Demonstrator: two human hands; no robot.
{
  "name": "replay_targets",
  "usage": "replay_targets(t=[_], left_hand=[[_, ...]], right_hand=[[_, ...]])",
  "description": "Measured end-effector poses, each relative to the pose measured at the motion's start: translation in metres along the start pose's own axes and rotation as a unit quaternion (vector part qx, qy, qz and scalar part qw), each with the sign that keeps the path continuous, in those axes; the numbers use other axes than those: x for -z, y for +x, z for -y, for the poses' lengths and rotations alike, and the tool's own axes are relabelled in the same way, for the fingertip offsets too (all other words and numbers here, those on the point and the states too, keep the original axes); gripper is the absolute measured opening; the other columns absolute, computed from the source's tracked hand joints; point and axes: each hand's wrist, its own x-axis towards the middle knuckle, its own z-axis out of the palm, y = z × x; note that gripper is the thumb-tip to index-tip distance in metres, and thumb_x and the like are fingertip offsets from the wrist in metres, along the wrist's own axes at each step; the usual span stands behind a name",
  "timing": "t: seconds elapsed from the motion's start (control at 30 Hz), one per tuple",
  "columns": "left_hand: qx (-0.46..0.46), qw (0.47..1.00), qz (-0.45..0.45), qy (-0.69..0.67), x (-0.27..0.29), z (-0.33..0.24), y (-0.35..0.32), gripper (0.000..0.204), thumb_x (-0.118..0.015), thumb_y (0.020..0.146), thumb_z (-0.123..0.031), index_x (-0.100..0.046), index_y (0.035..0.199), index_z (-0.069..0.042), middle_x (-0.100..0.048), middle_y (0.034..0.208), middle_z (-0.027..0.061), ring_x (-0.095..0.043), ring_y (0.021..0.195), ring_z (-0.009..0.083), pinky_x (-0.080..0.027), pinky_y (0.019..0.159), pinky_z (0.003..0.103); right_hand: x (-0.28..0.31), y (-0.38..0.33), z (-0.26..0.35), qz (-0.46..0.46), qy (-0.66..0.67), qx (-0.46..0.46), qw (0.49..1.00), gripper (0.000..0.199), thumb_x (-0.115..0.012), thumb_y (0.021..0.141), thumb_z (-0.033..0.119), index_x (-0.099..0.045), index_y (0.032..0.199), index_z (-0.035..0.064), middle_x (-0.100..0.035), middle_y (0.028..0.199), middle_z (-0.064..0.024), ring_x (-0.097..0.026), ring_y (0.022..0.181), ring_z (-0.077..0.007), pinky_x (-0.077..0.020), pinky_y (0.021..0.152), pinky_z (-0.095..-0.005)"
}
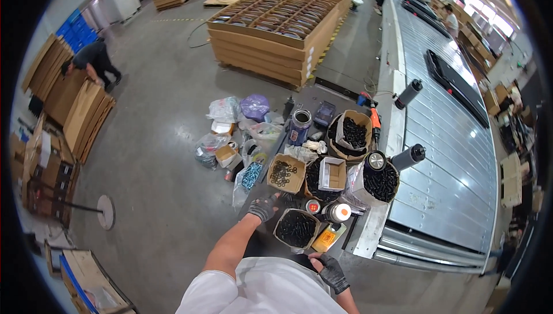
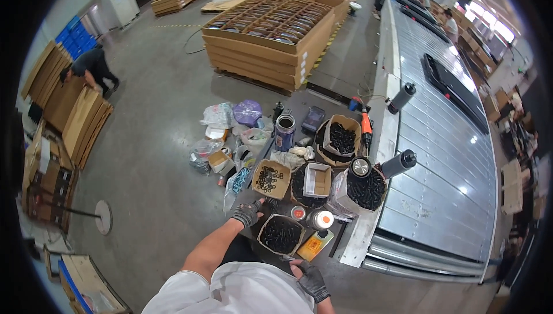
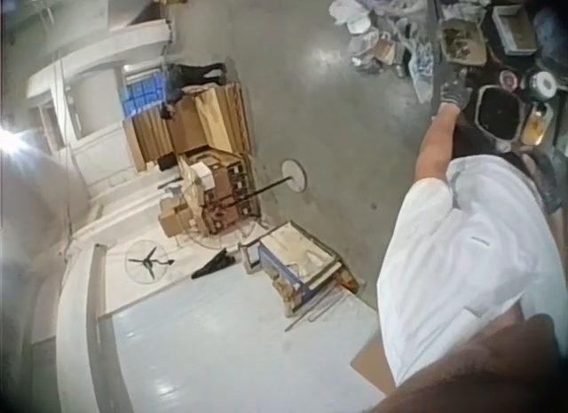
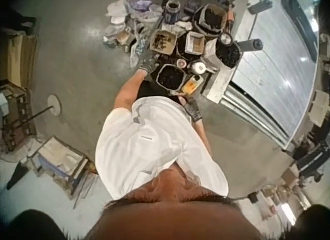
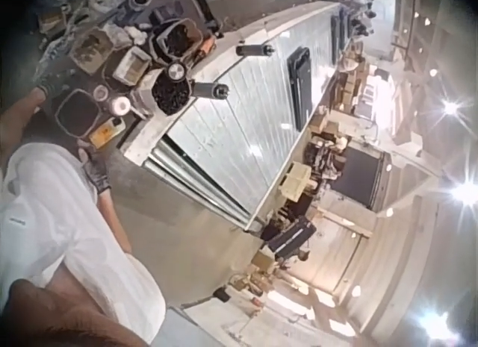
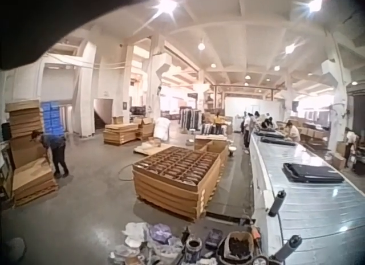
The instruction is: Picking small hardware parts like screws and washers from various containers on a mobile cart.
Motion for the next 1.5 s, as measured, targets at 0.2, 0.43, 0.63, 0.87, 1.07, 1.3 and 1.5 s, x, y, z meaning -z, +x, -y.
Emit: replay_targets(t=[0.2,0.43,0.63,0.87,1.07,1.3,1.5], left_hand=[[-0.214,0.969,-0.01,0.122,-0.004,0.056,0.038,0.047,-0.044,0.09,-0.015,-0.047,0.137,-0.018,-0.058,0.122,0.0153,-0.063,0.103,0.0297,-0.052,0.083,0.042],[-0.37,0.91,0.009,0.188,0.015,0.044,0.081,0.05,-0.042,0.088,-0.013,-0.043,0.138,-0.006,-0.07,0.091,0.0088,-0.069,0.077,0.0244,-0.053,0.062,0.036],[-0.435,0.883,-0.04,0.17,0.0,0.066,0.098,0.044,-0.043,0.087,-0.013,-0.05,0.128,-0.002,-0.069,0.085,0.0087,-0.068,0.075,0.0233,-0.053,0.06,0.037],[-0.366,0.915,0.053,0.162,-0.014,0.079,0.092,0.032,-0.051,0.089,-0.023,-0.057,0.114,-0.005,-0.066,0.092,0.0141,-0.067,0.079,0.0304,-0.051,0.066,0.045],[-0.256,0.961,0.07,0.074,-0.015,0.079,0.074,0.027,-0.055,0.088,-0.027,-0.057,0.107,-0.008,-0.066,0.095,0.0169,-0.066,0.084,0.0357,-0.052,0.073,0.047],[-0.205,0.965,0.137,-0.087,0.018,0.104,0.053,0.029,-0.063,0.086,-0.028,-0.06,0.105,-0.007,-0.066,0.093,0.0201,-0.064,0.089,0.0383,-0.051,0.077,0.045],[-0.079,0.944,0.189,-0.258,0.029,0.149,0.017,0.026,-0.067,0.085,-0.024,-0.061,0.103,-0.006,-0.066,0.079,0.0135,-0.066,0.078,0.027,-0.051,0.074,0.038]], right_hand=[[-0.061,0.037,0.048,-0.113,0.052,-0.038,0.992,0.025,-0.059,0.092,0.021,-0.064,0.108,0.0015,-0.067,0.097,-0.009,-0.063,0.089,-0.018,-0.0484,0.084,-0.0303],[-0.157,0.065,0.106,-0.143,0.025,-0.062,0.987,0.022,-0.058,0.091,0.016,-0.063,0.109,0.003,-0.064,0.099,-0.0096,-0.06,0.096,-0.0191,-0.0455,0.088,-0.0318],[-0.177,0.075,0.109,-0.206,0.09,-0.121,0.967,0.025,-0.06,0.091,0.018,-0.063,0.11,0.0025,-0.066,0.103,-0.0117,-0.063,0.099,-0.0231,-0.0466,0.088,-0.0312],[-0.162,0.108,0.098,-0.231,-0.001,-0.043,0.972,0.023,-0.06,0.09,0.018,-0.064,0.107,0.0041,-0.066,0.099,-0.0126,-0.064,0.094,-0.0243,-0.0483,0.085,-0.0317],[-0.117,0.214,0.089,-0.289,-0.12,0.097,0.945,0.015,-0.06,0.087,0.013,-0.063,0.101,0.006,-0.065,0.091,-0.0144,-0.064,0.089,-0.031,-0.0511,0.076,-0.0359],[-0.082,0.343,0.037,-0.186,-0.287,0.022,0.939,0.044,-0.061,0.077,0.009,-0.056,0.121,0.0108,-0.058,0.113,-0.019,-0.059,0.102,-0.0366,-0.0487,0.086,-0.0434],[-0.09,0.38,0.055,-0.064,-0.446,-0.063,0.891,0.072,-0.068,0.074,0.03,-0.042,0.141,0.0242,-0.038,0.142,-0.0185,-0.045,0.124,-0.0393,-0.0445,0.097,-0.0483]])
